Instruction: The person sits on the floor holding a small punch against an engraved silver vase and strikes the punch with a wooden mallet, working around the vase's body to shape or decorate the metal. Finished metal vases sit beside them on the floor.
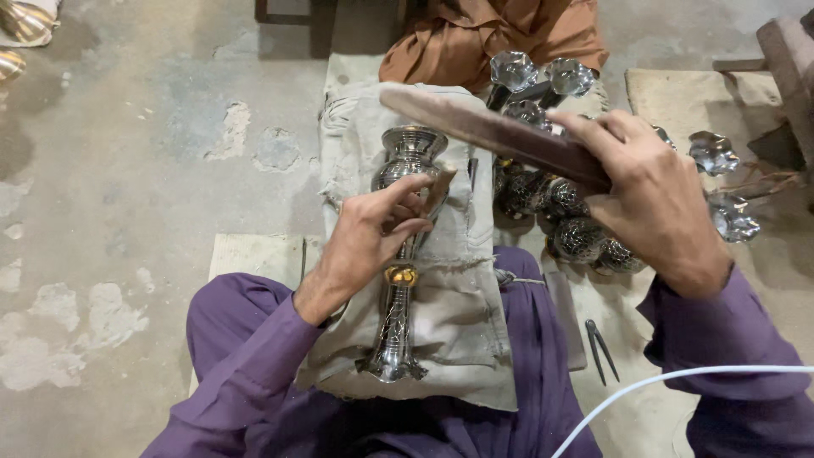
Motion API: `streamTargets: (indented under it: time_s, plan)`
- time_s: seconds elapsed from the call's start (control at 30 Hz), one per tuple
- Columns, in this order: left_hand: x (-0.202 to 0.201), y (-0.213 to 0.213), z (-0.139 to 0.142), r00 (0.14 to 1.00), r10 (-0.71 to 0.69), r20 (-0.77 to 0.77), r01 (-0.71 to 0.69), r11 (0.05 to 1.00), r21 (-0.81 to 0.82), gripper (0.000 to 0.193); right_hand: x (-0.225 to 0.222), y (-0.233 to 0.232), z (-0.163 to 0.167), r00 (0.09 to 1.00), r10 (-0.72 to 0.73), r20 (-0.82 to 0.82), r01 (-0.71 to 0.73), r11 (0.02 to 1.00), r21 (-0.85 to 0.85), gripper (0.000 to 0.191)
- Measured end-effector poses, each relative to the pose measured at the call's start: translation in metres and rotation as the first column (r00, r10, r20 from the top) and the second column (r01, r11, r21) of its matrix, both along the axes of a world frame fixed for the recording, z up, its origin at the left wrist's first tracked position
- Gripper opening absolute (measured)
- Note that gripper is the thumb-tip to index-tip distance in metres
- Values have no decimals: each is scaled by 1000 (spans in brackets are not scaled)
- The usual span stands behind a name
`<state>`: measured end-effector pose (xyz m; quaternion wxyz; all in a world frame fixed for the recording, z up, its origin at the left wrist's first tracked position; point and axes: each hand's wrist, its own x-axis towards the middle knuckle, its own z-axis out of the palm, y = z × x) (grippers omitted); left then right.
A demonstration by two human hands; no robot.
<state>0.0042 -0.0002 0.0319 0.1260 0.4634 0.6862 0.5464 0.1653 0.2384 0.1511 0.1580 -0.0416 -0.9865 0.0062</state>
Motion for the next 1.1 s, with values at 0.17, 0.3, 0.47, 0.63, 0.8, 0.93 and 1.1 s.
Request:
streamTargets:
  time_s: [0.17,0.3,0.47,0.63,0.8,0.93,1.1]
  plan:
    - [1,2,12,997,-24,-79,16,994,-109,56,10,17,-47,996,-50,79,46,997,59,76]
    - [1,3,18,986,-25,-167,6,993,-117,56,18,23,-68,991,-136,-11,135,989,-53,66]
    - [1,1,22,984,-28,-177,0,987,-160,55,22,20,-80,967,-162,-194,-12,739,-674,64]
    - [4,1,24,987,-37,-153,11,985,-171,55,25,17,-83,971,-62,-229,-40,909,-415,64]
    - [1,4,27,974,-84,-212,40,979,-202,55,28,17,-91,986,-103,-133,21,861,-509,64]
    - [1,5,29,981,-71,-183,31,976,-214,57,29,13,-103,971,-154,-184,-44,640,-767,54]
    - [2,5,30,974,-88,-210,44,978,-205,55,31,9,-114,969,-184,-167,63,831,-552,47]
